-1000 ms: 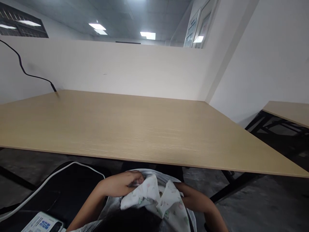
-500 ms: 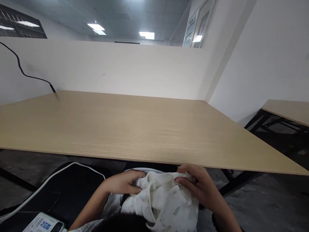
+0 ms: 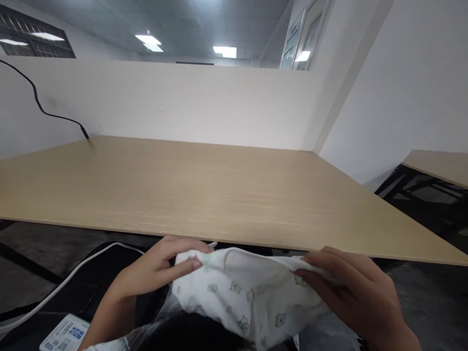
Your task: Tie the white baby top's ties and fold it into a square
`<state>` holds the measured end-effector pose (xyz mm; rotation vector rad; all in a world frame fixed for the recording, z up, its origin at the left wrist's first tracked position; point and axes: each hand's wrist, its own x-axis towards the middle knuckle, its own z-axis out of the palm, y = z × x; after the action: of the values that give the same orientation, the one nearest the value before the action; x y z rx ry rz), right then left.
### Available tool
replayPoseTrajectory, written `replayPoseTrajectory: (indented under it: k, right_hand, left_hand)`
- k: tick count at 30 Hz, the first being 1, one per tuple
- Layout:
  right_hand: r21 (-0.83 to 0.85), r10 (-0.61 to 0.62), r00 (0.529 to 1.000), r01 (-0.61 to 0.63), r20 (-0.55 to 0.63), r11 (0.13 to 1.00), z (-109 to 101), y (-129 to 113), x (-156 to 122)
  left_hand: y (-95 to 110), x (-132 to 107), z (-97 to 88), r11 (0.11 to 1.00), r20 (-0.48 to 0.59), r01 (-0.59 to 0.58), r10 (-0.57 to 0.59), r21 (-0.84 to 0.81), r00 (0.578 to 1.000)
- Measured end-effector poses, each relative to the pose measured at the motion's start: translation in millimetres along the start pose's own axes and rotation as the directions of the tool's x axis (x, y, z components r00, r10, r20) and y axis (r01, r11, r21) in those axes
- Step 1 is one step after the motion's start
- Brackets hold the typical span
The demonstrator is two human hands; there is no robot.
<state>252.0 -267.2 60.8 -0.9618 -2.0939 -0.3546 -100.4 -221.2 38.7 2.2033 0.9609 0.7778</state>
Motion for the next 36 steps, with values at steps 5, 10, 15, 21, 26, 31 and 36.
replayPoseTrajectory:
  k: [5,10,15,21,26,31,36]
  right_hand:
    - [0.049,0.147,0.987,-0.150,0.063,0.987,-5.4,6.3,1.2]
    - [0.175,0.239,0.862,-0.347,0.448,0.921,2.8,22.4,-2.2]
    - [0.182,0.252,0.909,-0.324,0.331,0.928,-1.1,27.6,3.6]
    - [-0.026,0.202,0.979,-0.201,0.032,0.979,-10.6,50.1,87.2]
    - [-0.280,0.317,0.927,-0.257,0.199,0.925,62.7,121.6,162.4]
    - [-0.422,0.418,0.823,-0.246,0.385,0.873,135.0,161.6,148.0]
    - [-0.318,0.462,0.510,-0.347,0.726,0.882,160.5,152.2,103.3]
  left_hand:
    - [5.6,0.5,-13.8,0.986,0.006,-0.022,0.021,0.162,1.000]
    - [-2.7,-8.4,-21.7,0.996,-0.196,0.006,0.011,0.084,0.981]
    - [12.5,-1.8,-30.8,0.979,-0.377,0.053,0.025,0.195,0.926]
    - [25.8,65.4,-76.9,0.887,-0.560,0.232,0.037,0.400,0.828]
    - [-26.6,167.1,-96.6,0.713,-0.438,0.445,-0.212,0.542,0.873]
    - [-92.0,196.3,-71.1,0.609,-0.265,0.451,-0.375,0.653,0.889]
    - [-114.6,162.6,-48.0,0.781,0.132,0.321,-0.453,0.537,0.882]
